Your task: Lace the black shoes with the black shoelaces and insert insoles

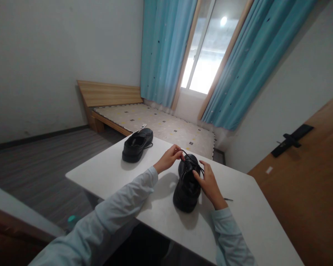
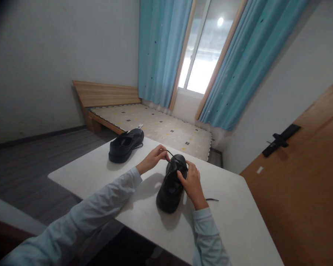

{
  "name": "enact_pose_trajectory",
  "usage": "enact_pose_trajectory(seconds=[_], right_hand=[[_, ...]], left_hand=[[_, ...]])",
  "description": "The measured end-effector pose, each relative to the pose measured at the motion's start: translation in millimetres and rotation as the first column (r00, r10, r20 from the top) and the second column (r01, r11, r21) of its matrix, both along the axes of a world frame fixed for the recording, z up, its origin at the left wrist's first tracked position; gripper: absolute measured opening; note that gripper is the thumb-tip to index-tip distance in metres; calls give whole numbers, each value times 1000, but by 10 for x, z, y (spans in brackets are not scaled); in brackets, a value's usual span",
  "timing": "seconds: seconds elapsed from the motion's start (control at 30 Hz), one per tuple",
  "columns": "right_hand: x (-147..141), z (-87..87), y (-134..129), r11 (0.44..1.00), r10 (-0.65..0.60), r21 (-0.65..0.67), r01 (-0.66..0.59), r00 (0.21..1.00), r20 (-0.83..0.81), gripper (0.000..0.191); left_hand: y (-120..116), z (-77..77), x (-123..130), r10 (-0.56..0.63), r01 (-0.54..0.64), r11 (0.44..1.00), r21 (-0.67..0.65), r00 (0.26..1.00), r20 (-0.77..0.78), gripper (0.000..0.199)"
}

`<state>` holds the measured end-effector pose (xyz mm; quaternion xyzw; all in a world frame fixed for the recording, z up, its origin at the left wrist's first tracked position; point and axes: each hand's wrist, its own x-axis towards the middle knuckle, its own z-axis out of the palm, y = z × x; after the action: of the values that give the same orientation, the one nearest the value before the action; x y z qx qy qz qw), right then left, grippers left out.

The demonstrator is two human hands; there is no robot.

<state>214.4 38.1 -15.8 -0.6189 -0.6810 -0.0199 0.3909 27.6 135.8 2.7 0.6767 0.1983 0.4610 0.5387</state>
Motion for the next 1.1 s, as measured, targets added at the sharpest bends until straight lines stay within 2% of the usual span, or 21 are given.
enact_pose_trajectory(seconds=[0.2,0.33,0.5,0.63,0.8,0.9,1.1], right_hand=[[5,-5,-4,1000,2,-24,-3,1000,-11,53],[4,-16,1,1000,1,-16,-1,1000,-11,52],[-2,-22,11,1000,6,-8,-7,1000,-14,52],[-9,-7,8,1000,1,-15,-2,1000,-10,52],[-17,10,1,1000,1,-30,-1,1000,-8,53],[-21,12,-2,1000,1,-25,-2,1000,-10,53],[-21,12,-3,1000,4,-23,-4,1000,-3,52]], left_hand=[[19,4,-21,70,-67,995,70,997,-39,26],[5,19,-46,180,-155,974,165,972,-152,22],[-34,24,-74,231,-136,951,278,911,-343,16],[-27,-13,-89,251,-111,939,326,868,-427,15],[45,-85,-107,384,-99,866,490,760,-525,12],[53,-91,-123,448,-124,840,528,706,-548,12],[26,-40,-152,528,-205,811,548,659,-536,13]])
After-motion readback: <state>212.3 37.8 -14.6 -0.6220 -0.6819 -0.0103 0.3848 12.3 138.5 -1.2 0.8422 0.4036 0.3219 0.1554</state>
